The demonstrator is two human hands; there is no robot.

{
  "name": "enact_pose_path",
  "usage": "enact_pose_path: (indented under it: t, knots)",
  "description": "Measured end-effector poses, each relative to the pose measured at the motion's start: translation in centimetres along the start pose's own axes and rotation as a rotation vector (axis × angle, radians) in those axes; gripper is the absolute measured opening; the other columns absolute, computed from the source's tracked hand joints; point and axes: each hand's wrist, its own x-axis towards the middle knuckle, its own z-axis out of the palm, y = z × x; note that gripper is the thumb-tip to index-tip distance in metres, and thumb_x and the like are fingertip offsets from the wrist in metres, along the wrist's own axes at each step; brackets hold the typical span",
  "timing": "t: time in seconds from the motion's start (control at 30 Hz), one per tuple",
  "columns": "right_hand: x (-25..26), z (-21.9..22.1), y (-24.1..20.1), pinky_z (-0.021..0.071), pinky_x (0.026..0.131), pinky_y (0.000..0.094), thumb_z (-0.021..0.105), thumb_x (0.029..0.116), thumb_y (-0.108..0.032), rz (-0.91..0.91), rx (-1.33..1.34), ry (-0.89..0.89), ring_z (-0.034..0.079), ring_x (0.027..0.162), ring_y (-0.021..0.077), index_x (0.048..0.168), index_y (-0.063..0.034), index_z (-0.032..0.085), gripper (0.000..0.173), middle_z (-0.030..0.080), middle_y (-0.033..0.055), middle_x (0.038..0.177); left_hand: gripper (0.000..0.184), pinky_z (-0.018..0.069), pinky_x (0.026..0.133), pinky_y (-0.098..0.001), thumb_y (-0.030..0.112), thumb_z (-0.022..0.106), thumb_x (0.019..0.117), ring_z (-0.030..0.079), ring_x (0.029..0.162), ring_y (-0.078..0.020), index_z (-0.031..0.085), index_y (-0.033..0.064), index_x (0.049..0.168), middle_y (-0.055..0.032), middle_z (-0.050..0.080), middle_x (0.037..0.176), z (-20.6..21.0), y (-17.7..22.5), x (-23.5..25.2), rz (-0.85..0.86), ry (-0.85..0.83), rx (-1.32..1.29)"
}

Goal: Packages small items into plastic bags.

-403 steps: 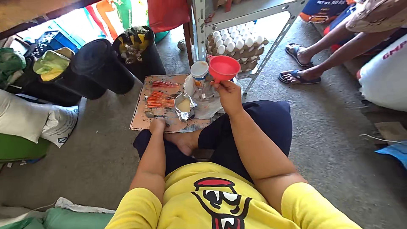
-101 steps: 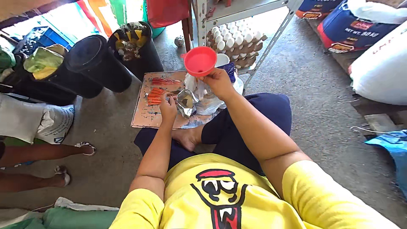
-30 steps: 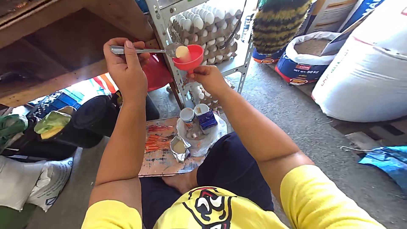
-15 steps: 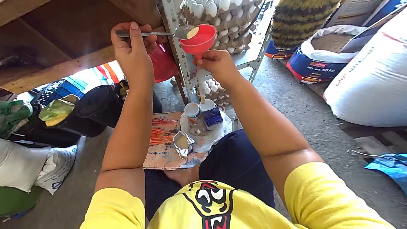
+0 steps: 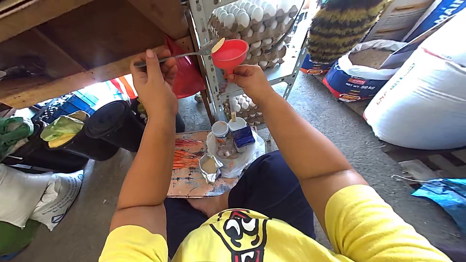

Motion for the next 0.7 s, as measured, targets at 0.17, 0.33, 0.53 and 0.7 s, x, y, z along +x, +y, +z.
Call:
enact_pose_path:
  t: [0.17, 0.33, 0.53, 0.7]
  knots:
    - [0.4, -0.8, 0.5, 0.0542, 0.092, 0.0300, 0.067, 0.0989, -0.014, 0.022, -0.029, 0.051, 0.066, 0.097, 0.0086, 0.113, -0.0010, 0.072, 0.019, 0.071, 0.0080, 0.108, 0.007, 0.0615, 0.079, -0.0288, 0.015, 0.039, 0.1121, 0.072, 0.083, -0.0122, 0.044, 0.0109, 0.115, -0.0013, 0.071, 0.095, -4.2, -0.3, -4.0, 0.036, 0.019, 0.057]
    - [1.7, -1.9, 0.6, 0.0535, 0.094, 0.0337, 0.068, 0.0982, -0.015, 0.029, -0.065, 0.099, 0.065, 0.103, 0.0127, 0.115, -0.0011, 0.072, 0.022, 0.069, 0.0110, 0.115, 0.013, 0.0615, 0.077, -0.0288, 0.020, 0.039, 0.1108, 0.072, 0.083, -0.0097, 0.047, 0.0135, 0.119, 0.0035, 0.072, 0.100, -12.5, -5.2, -11.4, -0.040, 0.053, 0.235]
    - [3.2, -3.2, -0.8, 0.0552, 0.086, 0.0340, 0.062, 0.1026, -0.024, 0.114, -0.203, 0.074, 0.065, 0.095, 0.0131, 0.130, -0.0029, 0.065, 0.034, 0.068, 0.0110, 0.118, 0.017, 0.0621, 0.070, -0.0286, 0.009, 0.037, 0.1092, 0.070, 0.071, -0.0094, 0.048, -0.0025, 0.117, -0.0018, 0.070, 0.087, -18.8, -11.5, -19.3, -0.228, 0.192, 0.381]
    - [4.4, -3.4, -2.1, 0.0573, 0.079, 0.0263, 0.062, 0.1031, -0.020, 0.132, -0.136, 0.103, 0.067, 0.090, 0.0091, 0.129, -0.0036, 0.063, 0.030, 0.067, 0.0065, 0.115, 0.026, 0.0624, 0.072, -0.0296, 0.011, 0.044, 0.1071, 0.071, 0.073, -0.0100, 0.053, -0.0116, 0.117, -0.0089, 0.073, 0.091, -21.3, -14.4, -22.3, -0.217, 0.024, 0.608]
